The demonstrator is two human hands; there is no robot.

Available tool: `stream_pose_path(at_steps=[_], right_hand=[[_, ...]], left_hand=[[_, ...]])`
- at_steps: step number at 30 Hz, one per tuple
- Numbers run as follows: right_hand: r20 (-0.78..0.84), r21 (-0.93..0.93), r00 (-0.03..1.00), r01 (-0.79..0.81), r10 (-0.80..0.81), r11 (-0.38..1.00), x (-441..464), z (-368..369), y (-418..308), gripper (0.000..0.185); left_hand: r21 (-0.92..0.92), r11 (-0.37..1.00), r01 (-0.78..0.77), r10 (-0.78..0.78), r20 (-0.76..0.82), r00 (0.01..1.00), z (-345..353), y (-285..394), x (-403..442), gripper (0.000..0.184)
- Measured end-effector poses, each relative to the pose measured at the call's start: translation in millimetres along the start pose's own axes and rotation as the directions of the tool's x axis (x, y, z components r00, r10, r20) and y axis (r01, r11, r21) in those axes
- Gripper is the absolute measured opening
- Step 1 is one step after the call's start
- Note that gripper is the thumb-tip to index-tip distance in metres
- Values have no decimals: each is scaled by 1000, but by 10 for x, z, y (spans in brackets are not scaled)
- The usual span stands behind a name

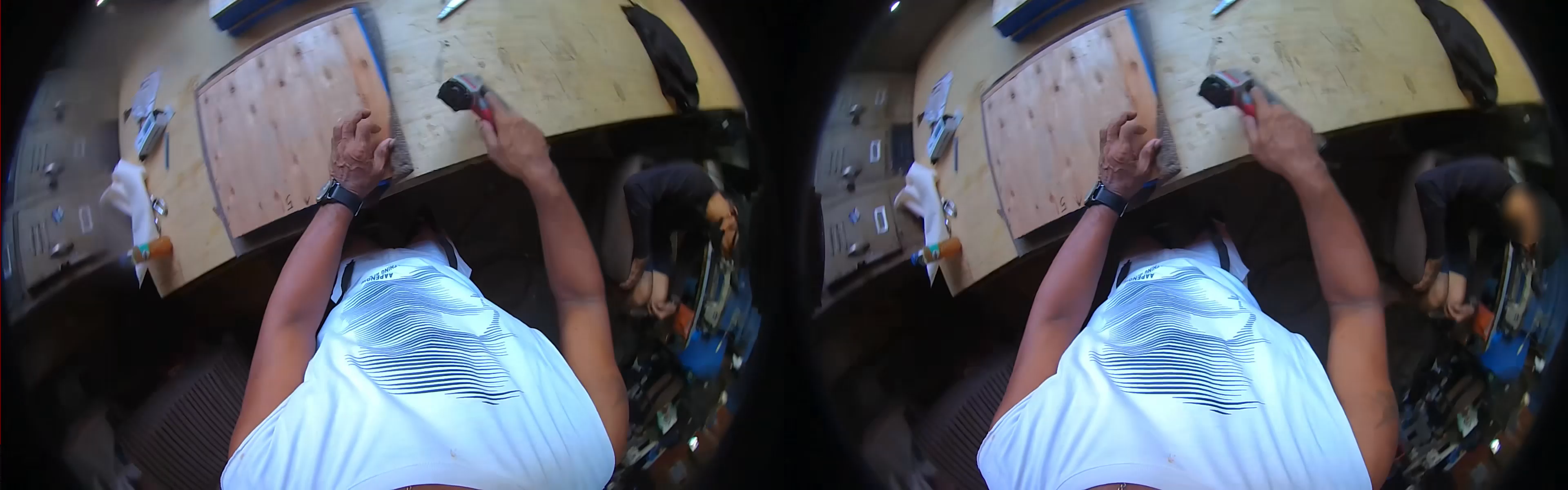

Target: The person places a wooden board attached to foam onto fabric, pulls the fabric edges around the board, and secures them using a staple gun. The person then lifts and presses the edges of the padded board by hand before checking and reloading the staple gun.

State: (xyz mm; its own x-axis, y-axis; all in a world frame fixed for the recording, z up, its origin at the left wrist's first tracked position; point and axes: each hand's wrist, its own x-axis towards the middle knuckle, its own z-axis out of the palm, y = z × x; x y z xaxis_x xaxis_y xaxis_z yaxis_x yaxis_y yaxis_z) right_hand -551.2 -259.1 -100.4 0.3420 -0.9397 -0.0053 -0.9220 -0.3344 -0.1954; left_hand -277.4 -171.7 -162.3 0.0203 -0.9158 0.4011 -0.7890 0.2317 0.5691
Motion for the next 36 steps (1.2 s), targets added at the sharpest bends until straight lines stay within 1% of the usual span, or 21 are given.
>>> stream_pose_path(at_steps=[1,3,6,8,10,11,12,13,15,16,18,20,21,23,24,25,28,31,33,34,36], right_hand=[[31,-129,999,19,-15,991,247,166,104,51],[-2,-92,995,99,-99,991,662,425,285,49],[66,-124,995,80,-72,989,773,340,-24,46],[-416,-27,882,229,-219,973,633,426,-150,42],[-330,279,918,318,-221,906,246,301,-572,36],[-221,281,963,213,-153,936,-54,223,-884,36],[225,295,974,-33,-36,955,-270,-42,-1213,30],[343,482,934,-82,-102,872,-485,-130,-1414,29],[794,534,589,-556,-152,637,-724,104,-1615,34],[825,508,539,-575,-170,641,-845,161,-1746,36],[787,575,610,-666,-97,476,-1109,482,-1892,38],[740,637,673,-695,-12,332,-1122,469,-2131,42],[750,616,661,-709,19,344,-1086,485,-2210,42],[599,786,797,-604,79,130,-961,574,-2321,44],[578,788,807,-590,120,175,-871,668,-2294,45],[549,792,820,-572,162,214,-766,750,-2241,46],[484,869,854,-494,191,4,-486,716,-2090,40],[367,915,880,-399,303,50,-312,773,-1979,38],[199,926,840,-331,505,185,-369,777,-1884,39],[215,895,812,-386,543,223,-523,817,-1825,41],[240,865,776,-443,583,234,-970,1028,-1733,44]], left_hand=[[37,999,32,-30,-61,998,-64,-19,-43,20],[147,983,115,-87,-183,979,-427,-205,-223,25],[371,926,66,-3,-168,986,-1151,-646,-535,26],[346,901,261,-153,-308,939,-1696,-1173,-781,28],[408,811,419,-262,-386,884,-2213,-1491,-848,31],[394,820,415,-255,-398,881,-2351,-1590,-838,31],[429,849,309,-157,-353,922,-2455,-1675,-828,33],[457,867,200,-57,-308,950,-2548,-1745,-801,36],[374,924,74,2,-198,980,-2567,-1820,-673,41],[361,930,72,9,-219,976,-2473,-1957,-643,41],[356,931,-80,108,-58,992,-2174,-2277,-657,52],[306,951,-36,53,-48,997,-2114,-2337,-692,55],[282,960,-3,6,-11,1000,-2094,-2306,-712,59],[234,971,52,-78,103,992,-1992,-2185,-865,67],[206,978,42,-68,123,990,-1903,-2113,-911,67],[254,962,103,-123,65,990,-1810,-1995,-953,69],[386,872,300,-275,-121,954,-1506,-1419,-1227,76],[380,867,323,-302,-115,946,-1281,-749,-1471,75],[371,908,197,-255,115,960,-1282,-451,-1520,77],[369,908,196,-258,124,958,-1326,-392,-1486,77],[259,965,-39,-47,316,948,-1540,-493,-1313,78]])
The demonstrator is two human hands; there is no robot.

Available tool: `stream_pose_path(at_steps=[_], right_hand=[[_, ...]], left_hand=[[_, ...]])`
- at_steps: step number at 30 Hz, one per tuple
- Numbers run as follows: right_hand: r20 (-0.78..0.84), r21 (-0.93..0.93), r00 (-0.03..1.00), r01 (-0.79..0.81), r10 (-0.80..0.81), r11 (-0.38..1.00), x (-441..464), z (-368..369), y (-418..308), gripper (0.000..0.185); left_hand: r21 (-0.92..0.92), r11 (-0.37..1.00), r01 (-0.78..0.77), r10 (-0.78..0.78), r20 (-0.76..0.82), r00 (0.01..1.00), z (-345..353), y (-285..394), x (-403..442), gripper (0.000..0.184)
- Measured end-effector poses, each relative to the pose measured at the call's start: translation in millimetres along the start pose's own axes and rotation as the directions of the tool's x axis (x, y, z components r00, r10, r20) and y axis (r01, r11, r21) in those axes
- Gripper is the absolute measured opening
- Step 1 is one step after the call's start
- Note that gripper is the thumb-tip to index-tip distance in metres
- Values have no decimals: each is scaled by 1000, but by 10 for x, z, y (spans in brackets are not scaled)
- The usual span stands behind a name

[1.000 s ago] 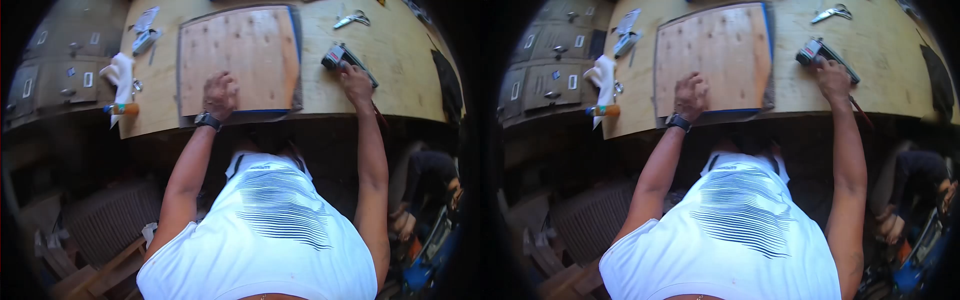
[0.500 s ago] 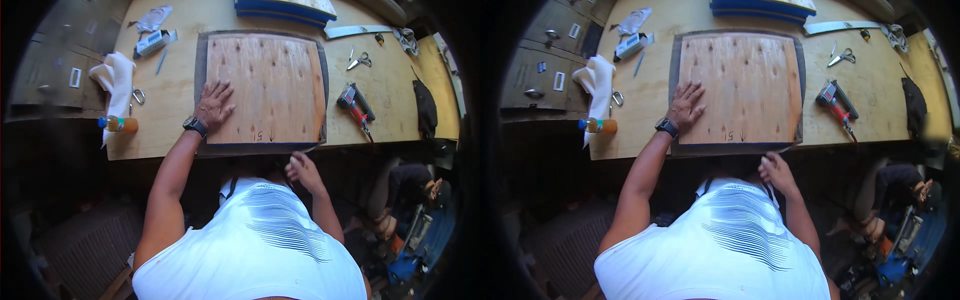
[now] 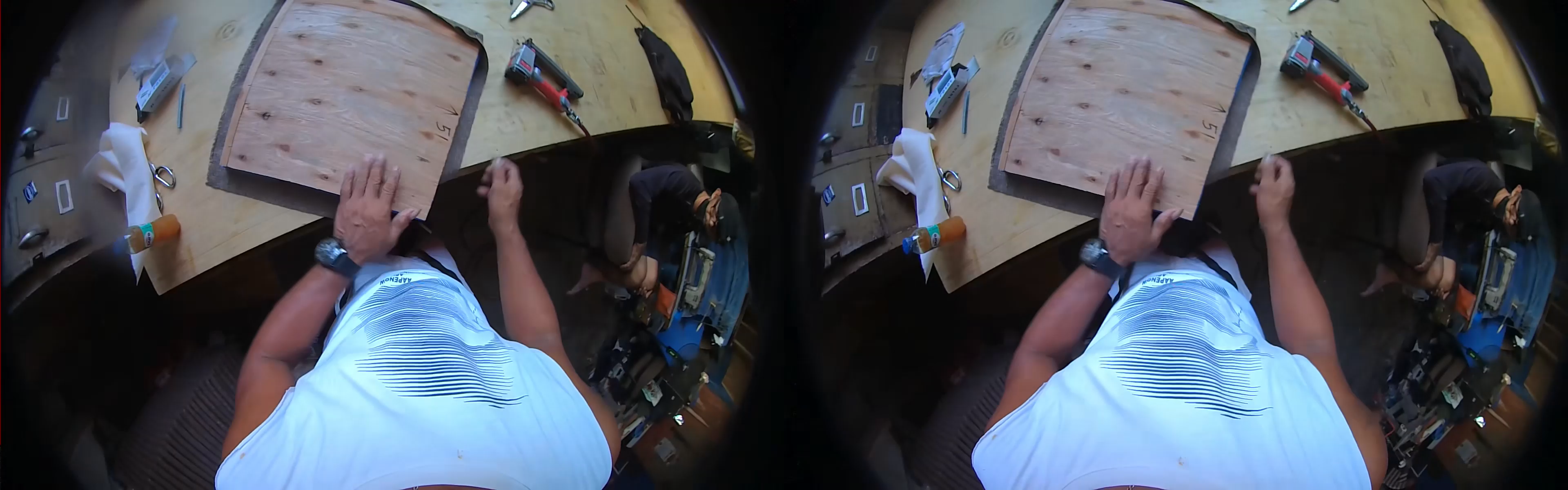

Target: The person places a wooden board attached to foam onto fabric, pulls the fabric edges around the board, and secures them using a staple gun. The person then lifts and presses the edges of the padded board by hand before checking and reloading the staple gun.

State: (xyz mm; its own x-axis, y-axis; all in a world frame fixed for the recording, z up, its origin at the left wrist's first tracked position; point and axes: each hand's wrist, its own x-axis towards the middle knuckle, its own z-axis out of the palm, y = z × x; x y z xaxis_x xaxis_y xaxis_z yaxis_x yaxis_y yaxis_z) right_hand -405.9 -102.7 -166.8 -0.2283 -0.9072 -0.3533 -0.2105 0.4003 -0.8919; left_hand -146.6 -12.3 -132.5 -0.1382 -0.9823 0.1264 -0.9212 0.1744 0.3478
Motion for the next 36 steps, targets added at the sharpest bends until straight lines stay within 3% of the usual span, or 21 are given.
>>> stream_pose_path(at_steps=[2,4,5,8,9,10,12,13,17,18,23,27,33,36], right_hand=[[236,96,906,-381,351,920,-309,-72,434,50],[500,120,759,-537,417,835,-613,-38,617,57],[506,143,750,-560,426,816,-694,48,683,57],[501,125,866,-81,7,989,-629,304,934,62],[468,99,872,108,-142,989,-513,394,1086,63],[432,134,892,80,-131,988,-402,444,1117,63],[610,261,792,-224,19,939,-231,464,1058,56],[587,292,809,-225,11,930,-241,414,963,56],[701,320,694,-511,163,798,-172,214,521,44],[698,328,697,-515,164,792,-149,187,469,44],[561,111,787,-378,256,919,-91,170,394,42],[592,166,800,-236,95,957,-57,190,400,46],[712,110,670,-405,212,908,72,179,215,47],[662,-11,735,-185,146,983,54,149,253,49]], left_hand=[[-62,963,-262,268,131,954,-128,-212,119,79],[-45,933,-357,358,206,911,-86,-299,249,81],[-40,897,-441,436,252,864,-54,-329,354,83],[-45,768,-639,607,367,705,39,-298,731,87],[0,789,-614,576,347,740,80,-265,850,86],[40,806,-590,547,328,770,119,-227,936,85],[123,832,-541,498,264,826,178,-134,1063,82],[124,810,-573,526,279,803,169,-95,1126,82],[99,796,-597,526,376,763,31,-30,1353,77],[96,791,-604,530,384,756,47,13,1398,77],[27,763,-646,591,376,714,230,53,1449,70],[-224,874,-432,460,95,883,347,-91,1560,68],[6,965,-261,259,96,961,561,118,1610,63],[-5,979,-205,205,55,977,600,132,1600,64]])
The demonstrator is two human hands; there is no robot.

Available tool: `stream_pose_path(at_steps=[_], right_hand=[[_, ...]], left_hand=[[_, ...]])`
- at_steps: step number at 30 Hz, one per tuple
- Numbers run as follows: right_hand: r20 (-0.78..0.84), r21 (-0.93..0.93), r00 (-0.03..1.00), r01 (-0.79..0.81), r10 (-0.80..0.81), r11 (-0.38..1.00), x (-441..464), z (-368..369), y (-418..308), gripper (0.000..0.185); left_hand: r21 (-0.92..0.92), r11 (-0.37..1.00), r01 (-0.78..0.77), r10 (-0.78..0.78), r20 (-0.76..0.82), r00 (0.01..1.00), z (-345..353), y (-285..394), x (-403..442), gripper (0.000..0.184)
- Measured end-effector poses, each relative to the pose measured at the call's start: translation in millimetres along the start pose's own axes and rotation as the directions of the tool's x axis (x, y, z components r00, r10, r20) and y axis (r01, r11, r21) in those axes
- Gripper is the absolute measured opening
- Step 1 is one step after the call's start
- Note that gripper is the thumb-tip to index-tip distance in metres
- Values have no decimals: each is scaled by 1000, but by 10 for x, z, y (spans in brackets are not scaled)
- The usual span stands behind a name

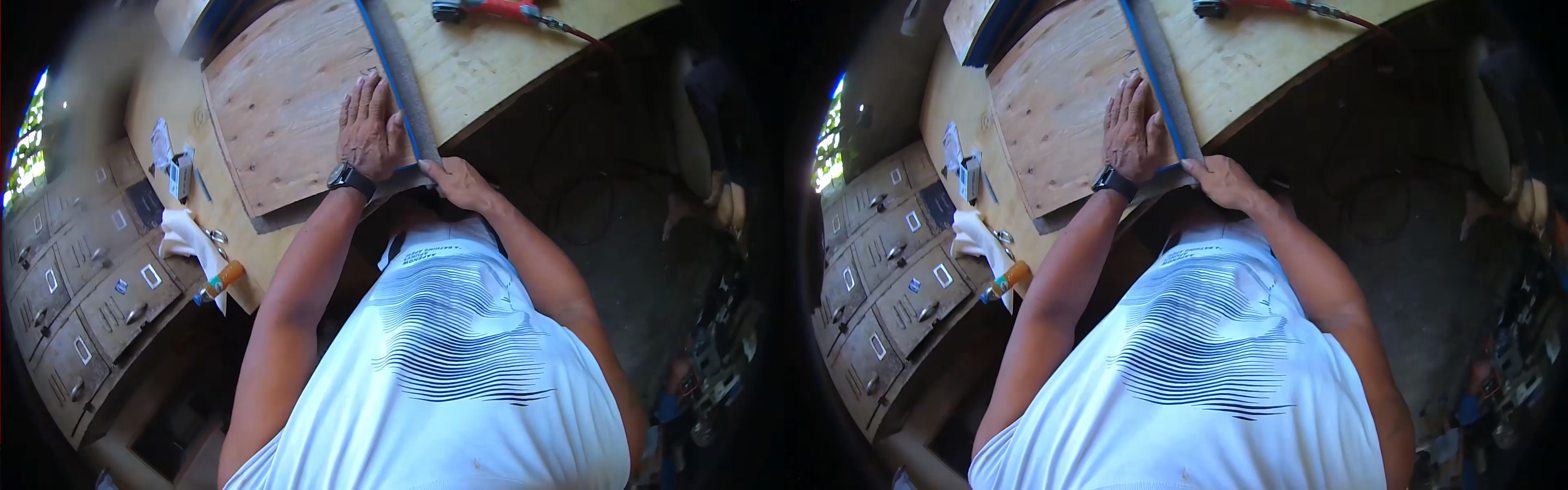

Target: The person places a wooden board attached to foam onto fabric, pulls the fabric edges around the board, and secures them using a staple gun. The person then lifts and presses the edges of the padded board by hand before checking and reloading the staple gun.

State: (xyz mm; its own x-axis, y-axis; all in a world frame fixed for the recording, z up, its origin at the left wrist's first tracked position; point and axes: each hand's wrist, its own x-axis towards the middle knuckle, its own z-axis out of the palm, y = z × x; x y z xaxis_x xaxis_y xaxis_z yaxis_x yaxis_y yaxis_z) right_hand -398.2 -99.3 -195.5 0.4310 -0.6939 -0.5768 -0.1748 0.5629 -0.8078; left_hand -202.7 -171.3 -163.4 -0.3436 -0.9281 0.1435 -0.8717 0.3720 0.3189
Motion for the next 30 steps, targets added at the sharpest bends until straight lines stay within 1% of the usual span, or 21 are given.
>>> stream_pose_path(at_steps=[1,3,6,7,10,12,14,16,17,18,19,21,22,24,26,27,30], right_hand=[[-10,-83,999,30,-31,996,-11,-1,10,50],[29,-114,999,27,-24,993,-11,-18,-17,51],[42,-183,999,22,-15,983,1,-66,-80,52],[46,-177,999,13,-5,984,33,-91,-94,52],[73,-273,995,79,-61,959,170,-147,-65,49],[103,-296,993,80,-51,952,-10,-60,5,48],[46,-470,980,191,-192,862,-14,-61,-84,43],[-9,-626,942,256,-335,737,-22,-2,-181,39],[-31,-622,944,240,-329,746,-40,80,-202,39],[-62,-683,916,251,-396,686,-58,178,-212,36],[-80,-744,884,254,-460,618,-60,266,-217,33],[-74,-864,801,246,-593,440,-7,411,-233,28],[-77,-870,805,234,-589,434,19,487,-237,28],[-124,-951,837,52,-533,304,69,641,-229,22],[-185,-980,858,-126,-480,154,72,788,-204,18],[-197,-979,855,-143,-480,148,90,840,-193,18],[-269,-962,832,-256,-486,93,78,977,-164,14]], left_hand=[[-2,1000,26,-26,-13,1000,12,-5,-23,64],[29,998,55,-55,-2,998,0,-13,-36,65],[78,996,39,-42,40,998,-14,-6,27,65],[76,996,44,-48,51,998,18,-20,75,65],[139,990,27,-30,16,999,162,-88,152,66],[154,987,45,-50,29,998,169,-2,-59,66],[173,983,56,-58,6,998,174,-10,-10,64],[183,982,47,-46,-6,999,166,-22,40,62],[174,984,28,-29,6,1000,155,-35,28,62],[144,989,25,-25,0,1000,145,-43,7,62],[112,993,28,-28,-9,1000,142,-44,-6,62],[47,998,46,-44,-56,998,151,-43,4,62],[32,999,44,-42,-60,997,141,-20,14,62],[25,999,34,-32,-86,996,128,33,33,61],[18,1000,24,-22,-110,994,93,70,-2,61],[6,1000,14,-13,-115,993,81,49,-12,61],[-61,978,-199,193,-90,977,8,-41,-77,64]])
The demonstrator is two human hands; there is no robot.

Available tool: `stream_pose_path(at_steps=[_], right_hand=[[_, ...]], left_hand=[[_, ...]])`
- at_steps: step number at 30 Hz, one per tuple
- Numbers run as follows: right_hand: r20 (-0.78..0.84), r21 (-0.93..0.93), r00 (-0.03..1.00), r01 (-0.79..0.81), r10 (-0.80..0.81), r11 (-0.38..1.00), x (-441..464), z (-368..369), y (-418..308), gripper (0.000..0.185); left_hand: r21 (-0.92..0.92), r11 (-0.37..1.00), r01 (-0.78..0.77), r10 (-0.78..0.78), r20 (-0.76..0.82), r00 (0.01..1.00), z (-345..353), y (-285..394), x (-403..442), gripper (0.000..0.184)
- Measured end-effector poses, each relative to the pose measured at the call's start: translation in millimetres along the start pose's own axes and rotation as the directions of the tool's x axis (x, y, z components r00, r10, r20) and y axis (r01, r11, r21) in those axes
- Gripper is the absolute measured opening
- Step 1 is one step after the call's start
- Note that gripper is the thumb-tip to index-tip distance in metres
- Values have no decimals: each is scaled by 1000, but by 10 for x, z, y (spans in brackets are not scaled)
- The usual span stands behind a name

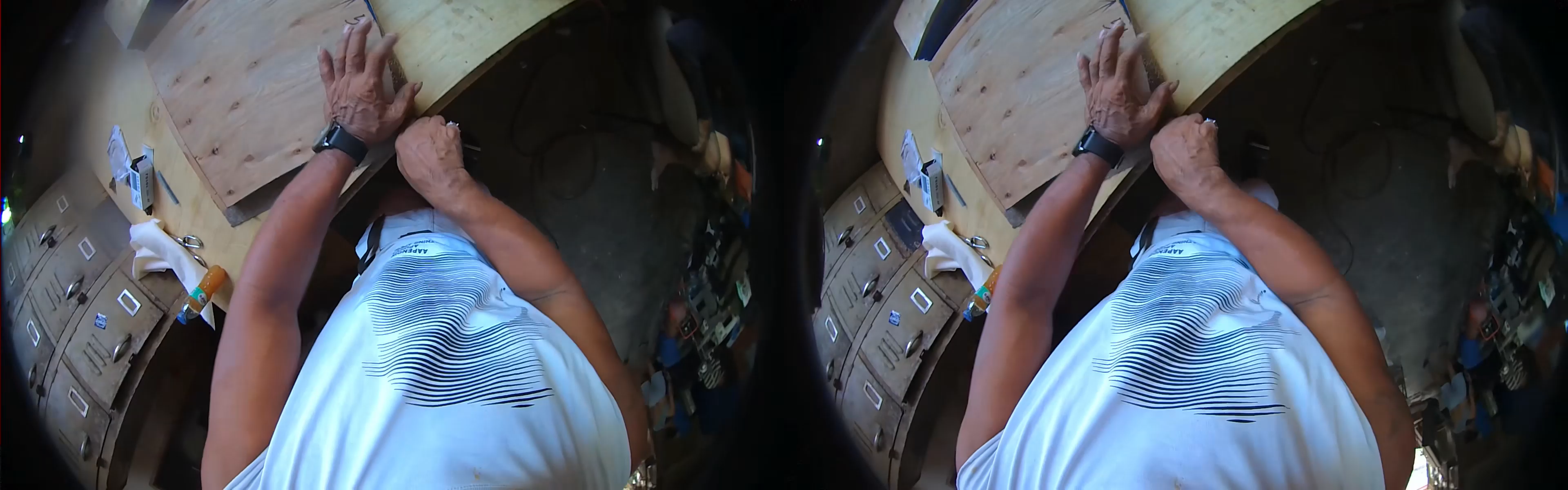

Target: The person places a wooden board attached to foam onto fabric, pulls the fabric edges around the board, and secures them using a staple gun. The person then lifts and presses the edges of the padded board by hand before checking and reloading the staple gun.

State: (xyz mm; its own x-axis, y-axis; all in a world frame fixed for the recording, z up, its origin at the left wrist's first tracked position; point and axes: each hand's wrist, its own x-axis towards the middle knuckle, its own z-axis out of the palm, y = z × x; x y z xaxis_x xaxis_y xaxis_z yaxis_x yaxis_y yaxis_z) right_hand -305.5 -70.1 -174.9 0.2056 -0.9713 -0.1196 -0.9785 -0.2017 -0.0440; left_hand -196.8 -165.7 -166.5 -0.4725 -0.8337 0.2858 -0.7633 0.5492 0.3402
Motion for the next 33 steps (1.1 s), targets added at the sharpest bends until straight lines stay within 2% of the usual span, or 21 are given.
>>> stream_pose_path(at_steps=[2,3,4,6,7,11,12,16,17,20,22,23,24,26,27,31,33], right_hand=[[-32,-53,999,-44,42,998,-32,-11,-59,13],[-33,-56,998,-61,60,997,-48,12,-87,12],[-30,-58,997,-73,72,996,-60,40,-110,12],[-12,-49,996,-94,93,994,-99,77,-184,12],[-18,-53,994,-106,106,993,-73,79,-200,12],[-80,-64,976,-206,201,976,-95,85,-283,12],[-79,-70,975,-215,209,974,-104,58,-266,12],[-220,131,970,-79,107,988,-174,-145,-185,16],[-221,126,970,-74,100,989,-159,-214,-148,16],[-90,284,996,34,-9,958,14,-418,58,20],[15,380,997,65,-76,923,132,-516,207,23],[65,416,992,75,-112,906,230,-550,350,24],[74,409,994,46,-83,911,359,-612,477,24],[244,602,906,138,-346,786,602,-721,632,26],[245,596,912,126,-329,793,625,-724,670,26],[401,726,838,-43,-371,687,787,-692,702,27],[401,713,834,-24,-378,701,826,-672,660,27]], left_hand=[[-31,995,-97,96,-17,995,-80,-89,-41,66],[-30,966,-256,258,97,961,-104,-189,-89,66],[-43,914,-403,403,210,891,-132,-301,-141,66],[-113,752,-650,627,429,650,-216,-483,-239,67],[-114,743,-660,637,424,644,-256,-556,-231,67],[-350,724,-595,687,447,574,-370,-658,-286,66],[-356,717,-599,694,440,569,-347,-652,-255,66],[-367,705,-607,709,370,601,-346,-674,-284,68],[-364,708,-605,706,366,606,-371,-664,-289,68],[-386,764,-517,641,360,678,-431,-606,-243,70],[-423,760,-493,640,359,679,-449,-546,-258,71],[-382,806,-452,579,348,737,-454,-506,-251,71],[-345,845,-408,517,333,789,-467,-443,-250,71],[-271,912,-307,381,289,878,-492,-286,-258,71],[-280,905,-320,397,283,873,-483,-201,-273,71],[-177,980,-87,109,120,987,-338,58,-400,59],[-174,983,-61,81,115,990,-262,65,-432,55]])
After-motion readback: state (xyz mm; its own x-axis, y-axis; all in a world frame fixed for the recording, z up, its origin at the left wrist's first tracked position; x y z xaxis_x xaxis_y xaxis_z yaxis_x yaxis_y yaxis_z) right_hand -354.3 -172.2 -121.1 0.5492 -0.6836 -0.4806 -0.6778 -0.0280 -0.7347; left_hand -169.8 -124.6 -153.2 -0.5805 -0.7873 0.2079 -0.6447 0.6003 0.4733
